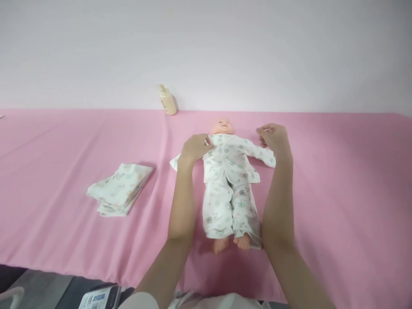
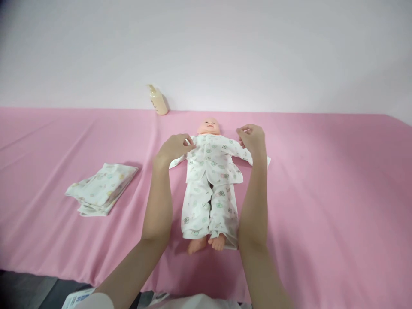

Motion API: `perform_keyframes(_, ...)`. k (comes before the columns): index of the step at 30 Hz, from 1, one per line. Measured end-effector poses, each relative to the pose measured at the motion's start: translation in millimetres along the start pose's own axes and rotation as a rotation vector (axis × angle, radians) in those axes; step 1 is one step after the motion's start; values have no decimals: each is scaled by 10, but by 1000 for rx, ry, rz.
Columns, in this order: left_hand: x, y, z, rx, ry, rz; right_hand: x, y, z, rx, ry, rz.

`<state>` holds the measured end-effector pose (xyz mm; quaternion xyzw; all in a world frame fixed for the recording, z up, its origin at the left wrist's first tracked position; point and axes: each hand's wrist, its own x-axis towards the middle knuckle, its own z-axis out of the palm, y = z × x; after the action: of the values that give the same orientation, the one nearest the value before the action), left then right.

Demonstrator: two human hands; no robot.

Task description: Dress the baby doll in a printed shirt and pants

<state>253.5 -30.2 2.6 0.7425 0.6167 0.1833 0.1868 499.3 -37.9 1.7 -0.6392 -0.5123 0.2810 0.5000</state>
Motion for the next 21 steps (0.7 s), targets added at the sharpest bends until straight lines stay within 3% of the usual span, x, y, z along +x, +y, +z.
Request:
perform_keyframes(5, 62, 34, 109, -90, 102, 90, -56, -21, -273, 103, 174, -12)
perform_keyframes(9, 179, 81, 306, -94, 193, 271, -92, -32, -339, 116, 204, -9)
perform_keyframes(12, 222, 126, 422, -96, 157, 344, -103, -47, -301, 100, 177, -5)
perform_keyframes(21, 237, 24, 379, -153, 47, 170, -69, -72, -140, 38, 107, -8)
